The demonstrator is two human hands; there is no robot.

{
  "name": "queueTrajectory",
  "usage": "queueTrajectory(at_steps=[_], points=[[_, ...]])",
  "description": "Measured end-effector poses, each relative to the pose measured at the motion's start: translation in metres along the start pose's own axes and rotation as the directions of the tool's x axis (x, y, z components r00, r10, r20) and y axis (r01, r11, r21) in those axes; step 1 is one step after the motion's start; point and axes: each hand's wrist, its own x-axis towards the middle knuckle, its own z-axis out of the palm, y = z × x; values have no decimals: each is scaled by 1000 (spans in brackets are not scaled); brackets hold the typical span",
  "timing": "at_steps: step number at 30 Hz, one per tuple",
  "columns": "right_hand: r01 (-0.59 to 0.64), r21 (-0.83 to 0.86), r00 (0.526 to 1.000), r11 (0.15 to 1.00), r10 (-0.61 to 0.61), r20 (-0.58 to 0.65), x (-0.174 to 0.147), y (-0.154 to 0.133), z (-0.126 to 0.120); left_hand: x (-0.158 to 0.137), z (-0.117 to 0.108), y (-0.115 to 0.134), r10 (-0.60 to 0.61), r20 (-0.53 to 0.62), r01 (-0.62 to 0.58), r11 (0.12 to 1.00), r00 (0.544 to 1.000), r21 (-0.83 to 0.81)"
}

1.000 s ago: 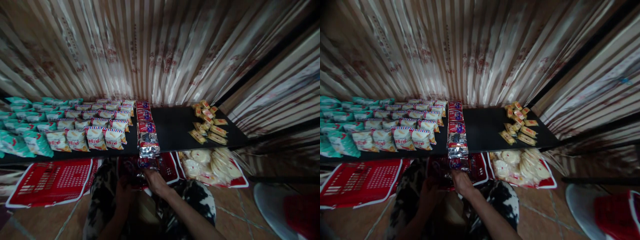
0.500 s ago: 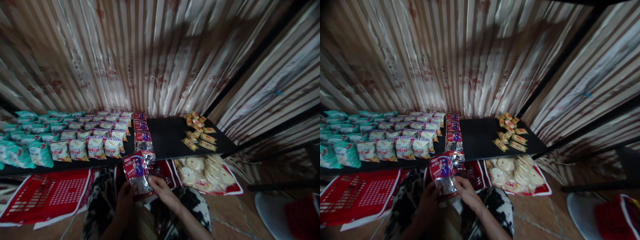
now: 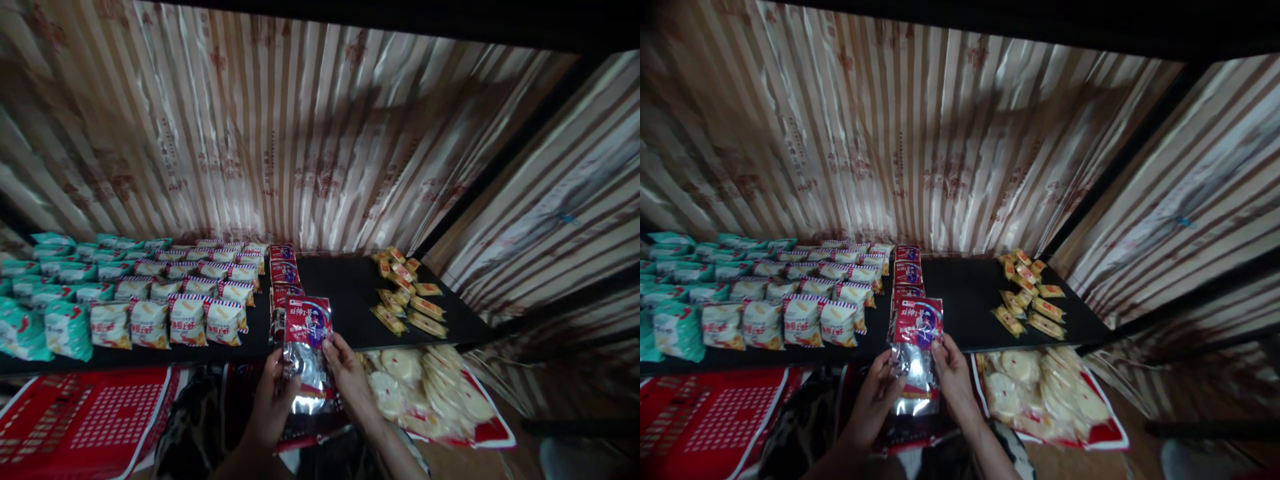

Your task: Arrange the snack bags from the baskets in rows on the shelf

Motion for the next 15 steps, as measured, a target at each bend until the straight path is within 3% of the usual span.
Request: queueTrajectory(at_steps=[3,8,15], points=[[46,-13,999,999,-46,1,34,-10,-2,24,12,10,9,-33,-9,1000,999,3],[66,17,997,998,-65,-52,92,-22,0,83,27,10,180,-145,-183,983,973,-7],[64,-25,997,998,-65,-43,158,-33,11,171,32,25,356,-235,-298,921,904,250]])
